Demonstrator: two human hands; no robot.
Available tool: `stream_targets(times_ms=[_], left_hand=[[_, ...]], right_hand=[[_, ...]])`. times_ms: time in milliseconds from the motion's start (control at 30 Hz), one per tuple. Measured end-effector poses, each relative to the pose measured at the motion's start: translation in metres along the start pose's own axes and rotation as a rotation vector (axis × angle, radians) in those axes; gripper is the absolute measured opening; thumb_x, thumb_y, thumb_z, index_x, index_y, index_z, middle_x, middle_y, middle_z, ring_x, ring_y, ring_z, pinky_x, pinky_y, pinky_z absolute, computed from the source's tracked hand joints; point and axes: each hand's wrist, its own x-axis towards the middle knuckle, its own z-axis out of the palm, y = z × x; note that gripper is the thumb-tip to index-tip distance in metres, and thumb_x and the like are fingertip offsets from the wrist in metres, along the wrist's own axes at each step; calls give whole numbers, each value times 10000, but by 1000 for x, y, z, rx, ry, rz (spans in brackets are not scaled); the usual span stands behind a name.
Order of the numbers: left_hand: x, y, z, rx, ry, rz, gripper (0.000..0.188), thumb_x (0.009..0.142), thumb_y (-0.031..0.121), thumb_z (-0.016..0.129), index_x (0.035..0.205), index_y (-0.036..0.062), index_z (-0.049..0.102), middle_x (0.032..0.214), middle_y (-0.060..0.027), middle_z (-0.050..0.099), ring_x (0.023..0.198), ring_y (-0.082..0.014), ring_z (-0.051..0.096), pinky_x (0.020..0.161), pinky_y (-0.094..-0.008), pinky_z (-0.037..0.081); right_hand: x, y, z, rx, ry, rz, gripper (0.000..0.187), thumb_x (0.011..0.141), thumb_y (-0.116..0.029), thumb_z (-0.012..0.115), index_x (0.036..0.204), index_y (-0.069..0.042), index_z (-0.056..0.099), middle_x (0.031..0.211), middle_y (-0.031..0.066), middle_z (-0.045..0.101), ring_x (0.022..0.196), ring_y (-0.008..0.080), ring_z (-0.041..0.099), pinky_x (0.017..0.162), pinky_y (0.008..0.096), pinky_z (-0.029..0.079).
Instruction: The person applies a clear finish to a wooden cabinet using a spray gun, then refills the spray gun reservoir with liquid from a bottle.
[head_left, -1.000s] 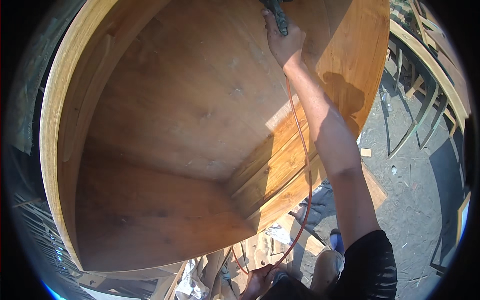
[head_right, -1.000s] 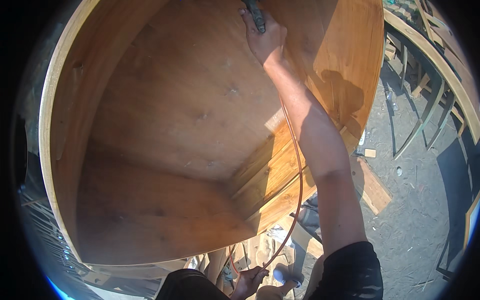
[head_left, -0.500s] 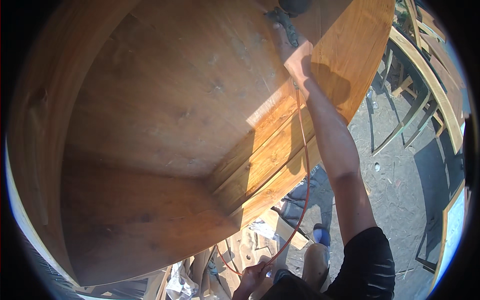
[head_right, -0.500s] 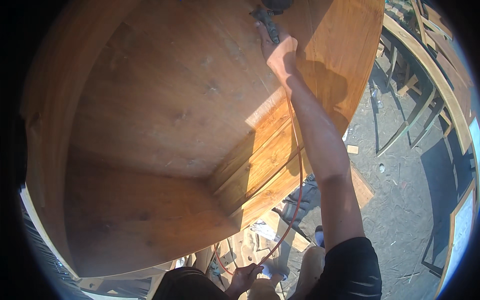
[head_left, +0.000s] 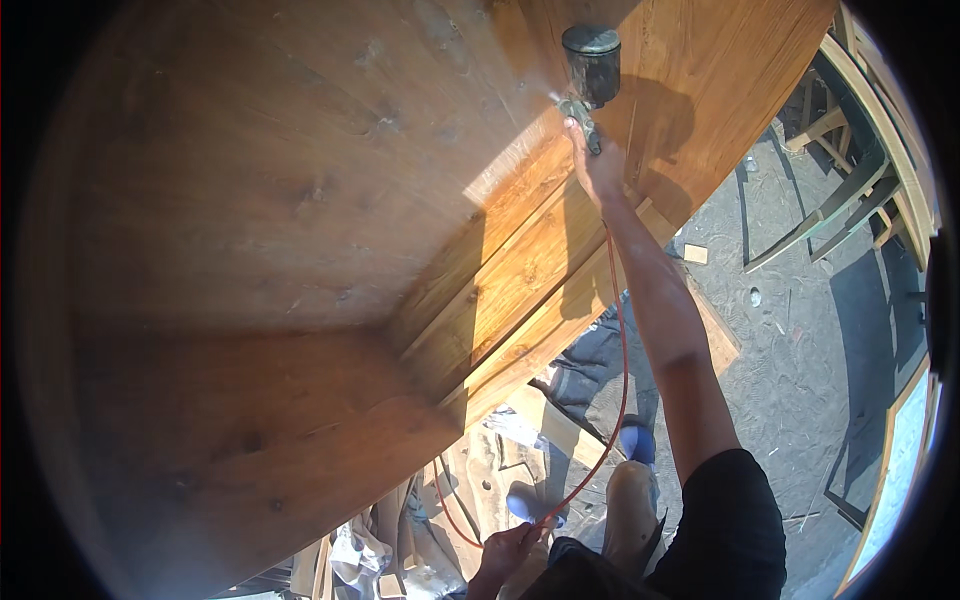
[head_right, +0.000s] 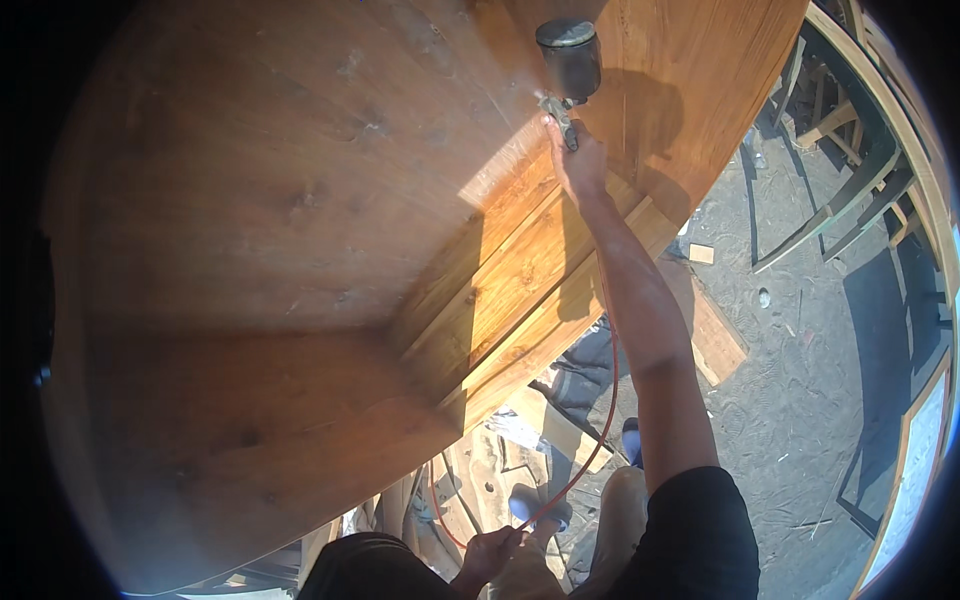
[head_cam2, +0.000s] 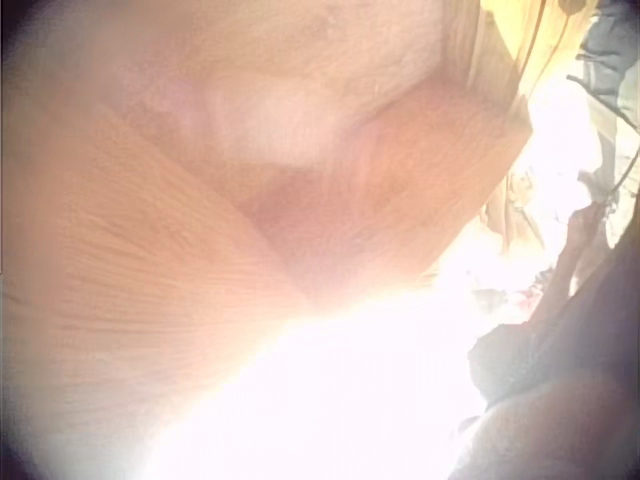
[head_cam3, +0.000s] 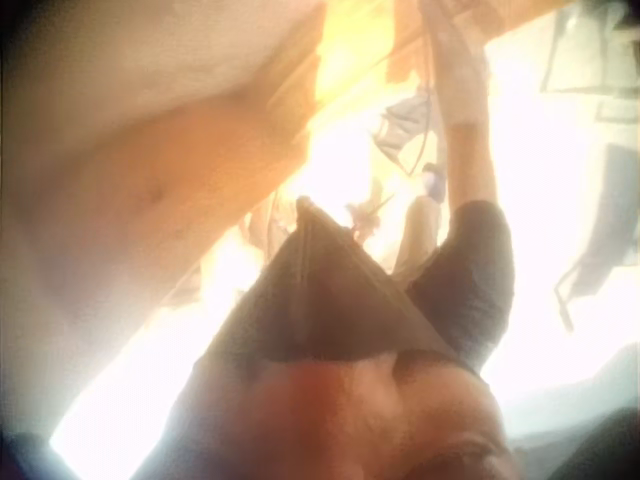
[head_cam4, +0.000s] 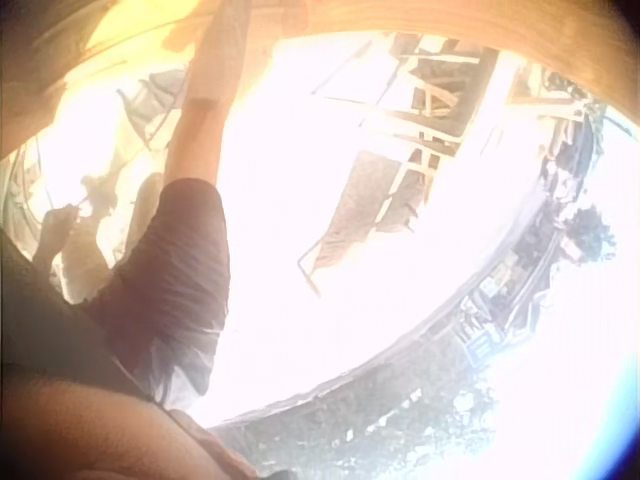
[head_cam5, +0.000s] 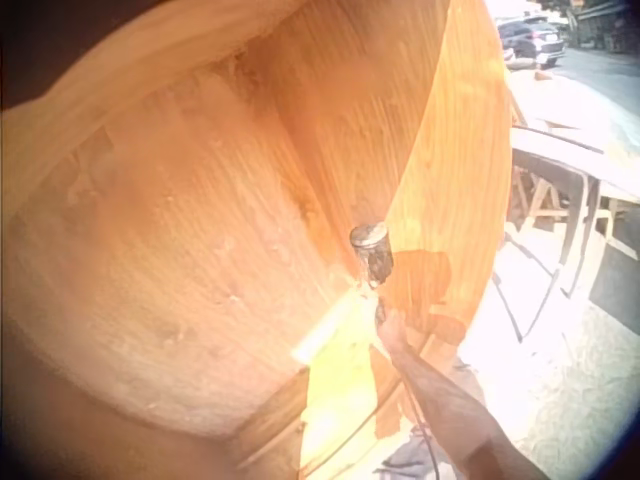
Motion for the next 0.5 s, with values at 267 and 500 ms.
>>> stream_targets(times_ms=[267, 500], left_hand=[[19, -18, 47, -167, 16, -59, 251, 1024, 380, 690, 997, 133, 725, 721, -138, 703, 642, -361, 707, 554, -475, 536], [20, -40, 61, -155, -5, -10, 208, 1020, 328, 696, 1074, 128, 708, 852, -148, 702, 709, -355, 715, 598, -473, 565]], right_hand=[[-46, 98, 28, -173, -81, 120, 567, 993, -568, 666, 898, -9, 687, 767, 276, 699, 790, 486, 714, 706, 516, 549], [-56, 153, 50, -389, -188, 238, 644, 1019, -636, 557, 995, -8, 698, 863, 306, 725, 882, 527, 710, 779, 582, 556]])
